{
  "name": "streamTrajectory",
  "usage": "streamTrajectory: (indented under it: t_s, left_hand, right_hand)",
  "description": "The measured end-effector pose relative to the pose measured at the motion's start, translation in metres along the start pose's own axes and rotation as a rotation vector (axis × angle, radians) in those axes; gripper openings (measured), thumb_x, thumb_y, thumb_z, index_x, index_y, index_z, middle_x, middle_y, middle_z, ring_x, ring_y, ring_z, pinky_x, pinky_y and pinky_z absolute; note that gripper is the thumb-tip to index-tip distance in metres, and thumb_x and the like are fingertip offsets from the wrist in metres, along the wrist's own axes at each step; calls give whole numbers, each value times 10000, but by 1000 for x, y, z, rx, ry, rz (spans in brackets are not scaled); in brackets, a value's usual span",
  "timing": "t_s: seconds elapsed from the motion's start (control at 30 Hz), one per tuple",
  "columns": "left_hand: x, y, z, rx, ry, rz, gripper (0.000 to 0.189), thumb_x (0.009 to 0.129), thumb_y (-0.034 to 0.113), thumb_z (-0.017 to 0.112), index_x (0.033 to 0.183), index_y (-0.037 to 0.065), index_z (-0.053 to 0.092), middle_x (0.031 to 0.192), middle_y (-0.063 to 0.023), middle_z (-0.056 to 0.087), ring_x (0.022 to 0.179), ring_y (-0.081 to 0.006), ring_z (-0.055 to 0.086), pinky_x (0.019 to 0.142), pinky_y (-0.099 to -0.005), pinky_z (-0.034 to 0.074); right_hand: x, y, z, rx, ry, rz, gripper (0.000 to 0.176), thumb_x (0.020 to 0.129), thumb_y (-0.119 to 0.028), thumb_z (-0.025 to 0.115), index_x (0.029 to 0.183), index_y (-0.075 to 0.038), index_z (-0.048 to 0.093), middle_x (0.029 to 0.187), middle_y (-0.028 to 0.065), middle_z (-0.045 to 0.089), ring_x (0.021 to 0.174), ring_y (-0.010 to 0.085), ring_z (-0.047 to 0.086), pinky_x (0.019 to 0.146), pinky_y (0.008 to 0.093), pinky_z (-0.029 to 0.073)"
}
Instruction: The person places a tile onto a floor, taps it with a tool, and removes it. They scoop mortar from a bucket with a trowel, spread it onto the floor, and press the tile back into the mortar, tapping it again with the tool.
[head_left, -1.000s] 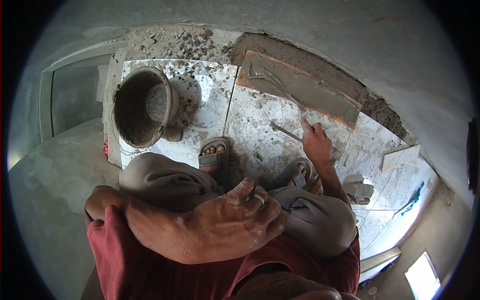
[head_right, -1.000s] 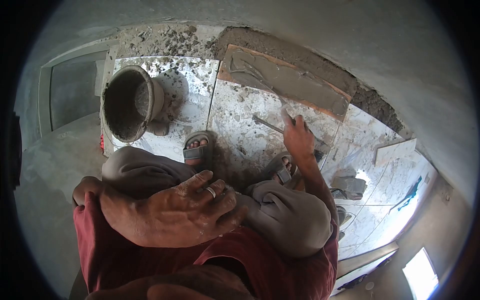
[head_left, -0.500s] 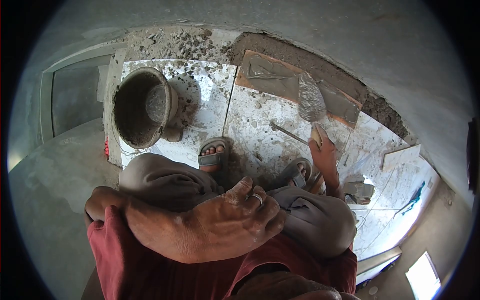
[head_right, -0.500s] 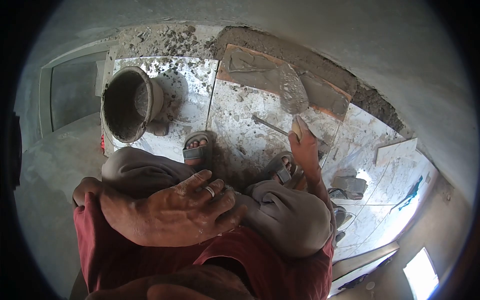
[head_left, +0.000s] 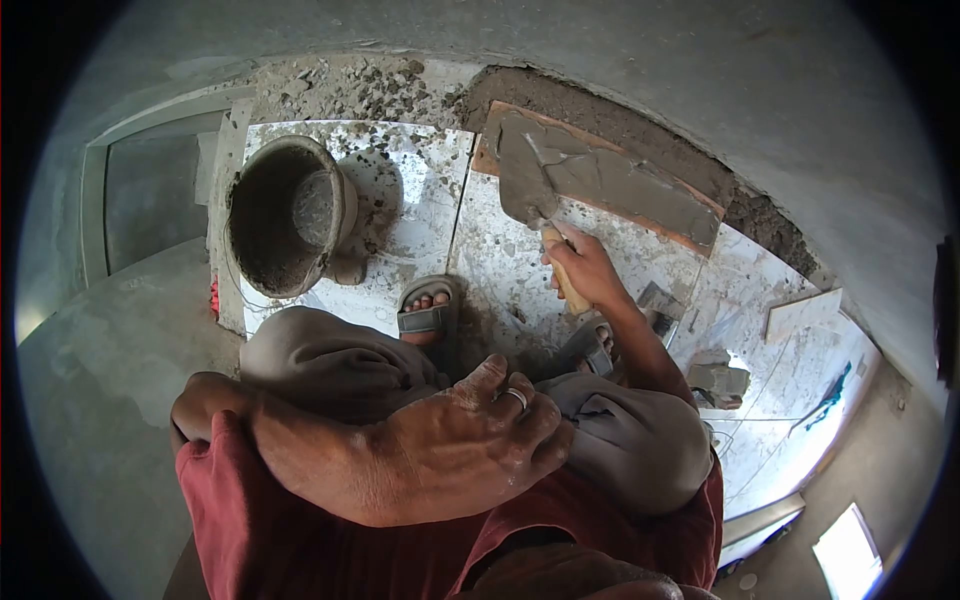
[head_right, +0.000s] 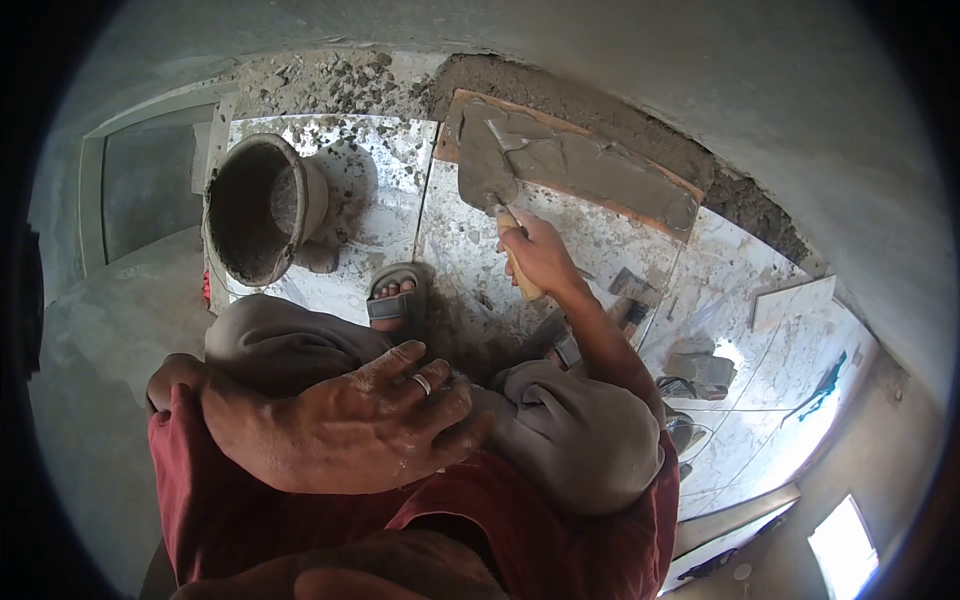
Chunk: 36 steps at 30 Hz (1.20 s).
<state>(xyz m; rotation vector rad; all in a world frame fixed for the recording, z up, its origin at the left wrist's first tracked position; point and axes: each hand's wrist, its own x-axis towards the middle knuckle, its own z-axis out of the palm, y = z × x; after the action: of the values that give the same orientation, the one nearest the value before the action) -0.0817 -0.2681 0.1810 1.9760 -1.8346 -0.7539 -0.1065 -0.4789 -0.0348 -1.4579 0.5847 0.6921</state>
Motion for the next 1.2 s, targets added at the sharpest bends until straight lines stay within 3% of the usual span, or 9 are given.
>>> streamTrajectory:
  t_s: [0.07, 0.13, 0.23, 0.57, 0.73, 0.93, 1.07, 1.13, 1.2]
  left_hand:
    - [0, 1, 0, 15, 7, 15, 296, 828, 131, 483, 1088, 34, 586, 1000, -139, 581, 980, -283, 596, 892, -453, 464]
    - [0, 0, 0, -10, -27, 8, 296, 828, 135, 484, 1087, 35, 585, 999, -139, 581, 978, -282, 600, 890, -449, 466]
    - [-1, -1, -2, -1, -26, 8, 295, 823, 135, 488, 1082, 35, 587, 991, -136, 581, 970, -278, 604, 882, -444, 471]
    - [-4, 1, 1, 26, 24, 3, 298, 815, 158, 488, 1073, 54, 598, 979, -121, 581, 951, -266, 609, 866, -436, 478]
    - [-3, 0, 2, 25, 15, 14, 295, 824, 160, 482, 1076, 62, 599, 979, -120, 581, 958, -266, 604, 870, -436, 469]
    - [3, 0, 0, 39, -45, 41, 307, 841, 148, 473, 1109, 35, 571, 1000, -138, 576, 962, -278, 603, 871, -443, 469]
    - [3, 0, -1, 13, -83, 32, 313, 846, 147, 469, 1117, 19, 562, 1013, -144, 572, 963, -287, 604, 875, -449, 467]
    - [1, 0, -1, 30, -43, 26, 314, 847, 143, 464, 1118, 17, 560, 1021, -146, 569, 969, -294, 603, 880, -457, 467]
    - [1, 0, -1, 12, -49, 22, 315, 847, 141, 462, 1120, 17, 559, 1024, -149, 568, 974, -296, 602, 883, -459, 468]
  right_hand:
    - [4, 7, 0, -105, -28, 9, 502, 867, -194, 508, 1322, -7, 405, 880, 130, 606, 605, 219, 607, 526, 329, 505]
    - [11, 23, 1, -800, 248, -419, 459, 834, -167, 487, 1240, 40, 430, 899, 228, 590, 691, 391, 603, 644, 453, 498]
    - [-4, 28, -6, -894, 359, -327, 481, 827, -153, 476, 1262, 39, 408, 941, 292, 578, 852, 480, 560, 792, 506, 450]
    - [-36, 27, -32, -847, 378, -115, 495, 830, -148, 471, 1277, 48, 390, 1004, 312, 575, 933, 467, 561, 839, 489, 447]
    - [-34, 32, -26, -707, 413, -416, 491, 819, -130, 477, 1271, 44, 396, 1048, 311, 562, 954, 465, 557, 865, 469, 445]
    - [9, 6, 8, -701, 310, -375, 521, 810, -115, 473, 1296, 55, 397, 1210, 323, 485, 1169, 428, 454, 1004, 397, 363]
    - [18, 1, 14, -775, 299, -385, 533, 826, -135, 474, 1320, 39, 373, 1136, 276, 554, 990, 381, 591, 847, 407, 488]
    - [4, -18, 12, -180, 21, 26, 556, 843, -160, 485, 1346, 27, 341, 981, 186, 588, 697, 243, 626, 564, 365, 527]
    - [3, -11, 10, -56, 5, 15, 565, 846, -161, 487, 1360, 12, 330, 915, 145, 570, 606, 187, 575, 484, 329, 491]
